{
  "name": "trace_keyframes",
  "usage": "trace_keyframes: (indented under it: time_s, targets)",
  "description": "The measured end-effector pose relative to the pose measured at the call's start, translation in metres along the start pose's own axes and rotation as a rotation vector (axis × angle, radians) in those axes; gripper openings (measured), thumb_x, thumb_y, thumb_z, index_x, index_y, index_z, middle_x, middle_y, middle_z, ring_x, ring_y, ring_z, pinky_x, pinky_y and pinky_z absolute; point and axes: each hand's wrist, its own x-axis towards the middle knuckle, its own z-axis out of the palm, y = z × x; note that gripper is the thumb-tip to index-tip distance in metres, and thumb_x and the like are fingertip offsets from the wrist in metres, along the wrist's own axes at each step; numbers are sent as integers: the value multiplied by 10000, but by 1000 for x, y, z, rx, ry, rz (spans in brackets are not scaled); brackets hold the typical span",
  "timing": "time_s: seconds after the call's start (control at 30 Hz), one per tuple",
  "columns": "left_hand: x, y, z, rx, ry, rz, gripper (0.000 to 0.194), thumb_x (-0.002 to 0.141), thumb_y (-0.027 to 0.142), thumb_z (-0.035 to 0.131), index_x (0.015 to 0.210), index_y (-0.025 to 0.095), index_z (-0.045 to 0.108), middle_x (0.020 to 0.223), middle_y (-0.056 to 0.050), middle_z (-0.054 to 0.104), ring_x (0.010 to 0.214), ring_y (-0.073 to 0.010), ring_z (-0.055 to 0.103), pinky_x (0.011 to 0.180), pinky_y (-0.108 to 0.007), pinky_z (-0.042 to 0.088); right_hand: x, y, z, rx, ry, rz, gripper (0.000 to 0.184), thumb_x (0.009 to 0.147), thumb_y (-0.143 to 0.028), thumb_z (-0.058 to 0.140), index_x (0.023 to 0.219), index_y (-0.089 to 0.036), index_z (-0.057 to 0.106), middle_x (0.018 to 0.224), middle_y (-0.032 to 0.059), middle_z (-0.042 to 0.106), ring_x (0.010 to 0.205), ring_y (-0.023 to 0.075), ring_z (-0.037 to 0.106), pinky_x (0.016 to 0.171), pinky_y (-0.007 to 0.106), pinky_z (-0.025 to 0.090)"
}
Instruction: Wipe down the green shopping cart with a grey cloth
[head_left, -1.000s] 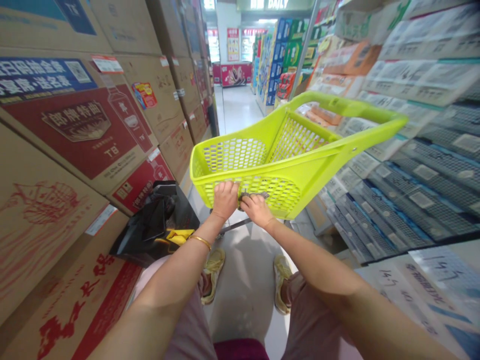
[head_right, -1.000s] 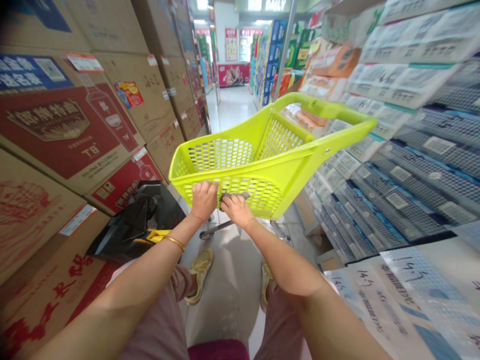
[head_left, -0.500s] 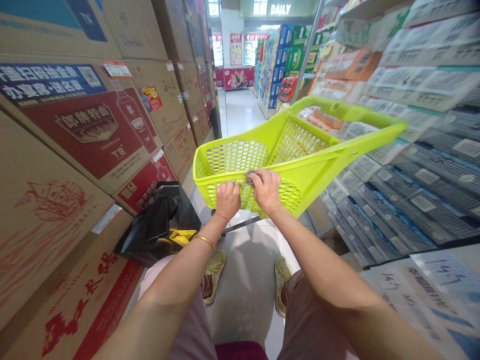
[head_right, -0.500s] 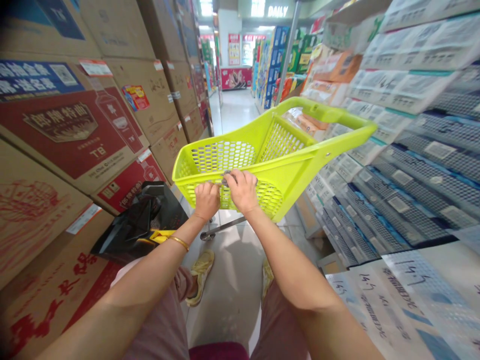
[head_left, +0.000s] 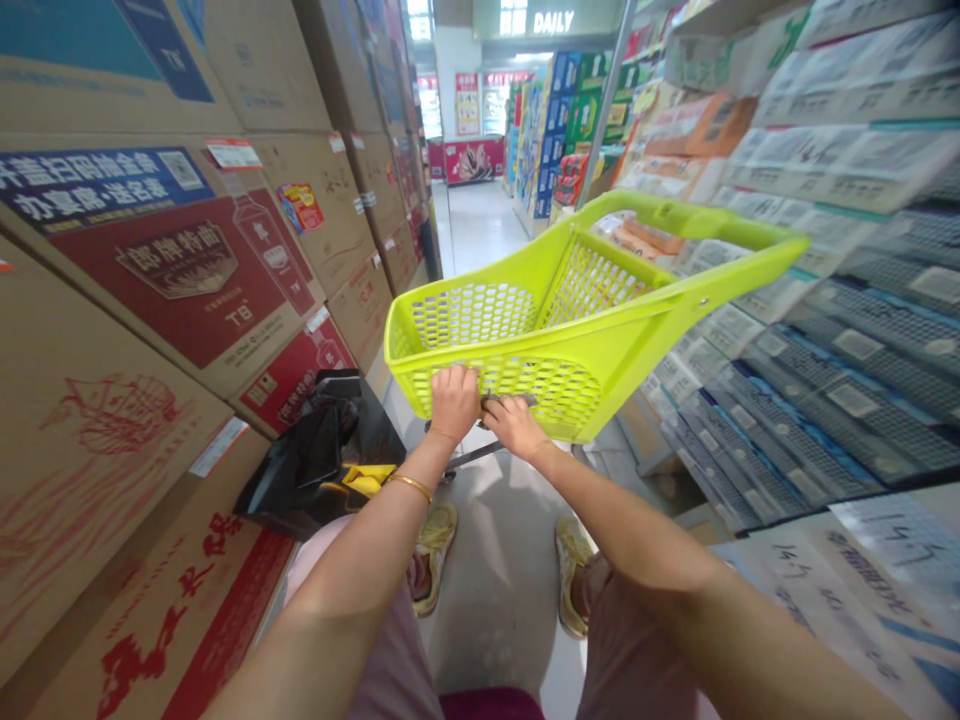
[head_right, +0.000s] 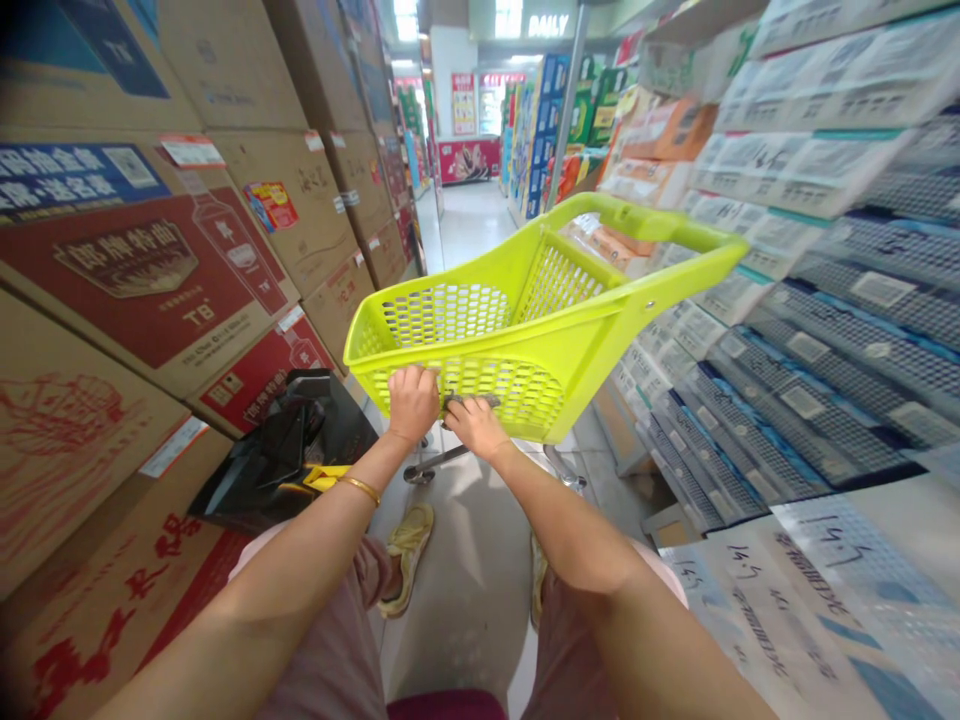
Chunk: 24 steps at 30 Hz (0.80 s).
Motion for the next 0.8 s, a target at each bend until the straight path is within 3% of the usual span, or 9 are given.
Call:
trace_keyframes:
  time_s: [0.17,0.3,0.4,0.57,0.8]
  targets:
    - [0,-2,-1,-2,-6,24,252,893,244,390,913,172,630,841,-109,571,804,-241,479,729,-366,321,21,11,-26,-38,158,89,186,905,-244,460,973,-260,631,1000,30,611,865,182,427,758,320,295]
    - [0,-3,-3,-17,-25,20,240,878,197,398,944,174,628,829,-108,565,813,-245,478,734,-368,324,40,29,-51,-44,347,302,246,907,-210,428,1043,-269,624,1044,53,594,920,199,407,788,340,280]
    - [0,-4,-4,-31,-38,17,243,876,193,400,961,174,627,831,-108,563,819,-247,478,741,-372,325,43,33,-53,-29,376,358,257,908,-203,420,1034,-277,631,1050,55,587,938,203,394,804,350,274]
    - [0,-5,-4,-42,-48,13,240,882,216,401,951,174,627,860,-113,562,835,-245,474,752,-370,327,30,19,-27,-28,219,189,232,896,-211,455,1059,-260,613,1079,50,589,954,201,390,812,352,275]
    - [2,-4,-1,-37,-56,-5,263,901,229,384,965,182,635,840,-103,570,835,-247,473,747,-367,314,1,3,1,15,-119,-8,236,931,-257,392,950,-239,627,1067,54,588,907,196,410,786,338,307]
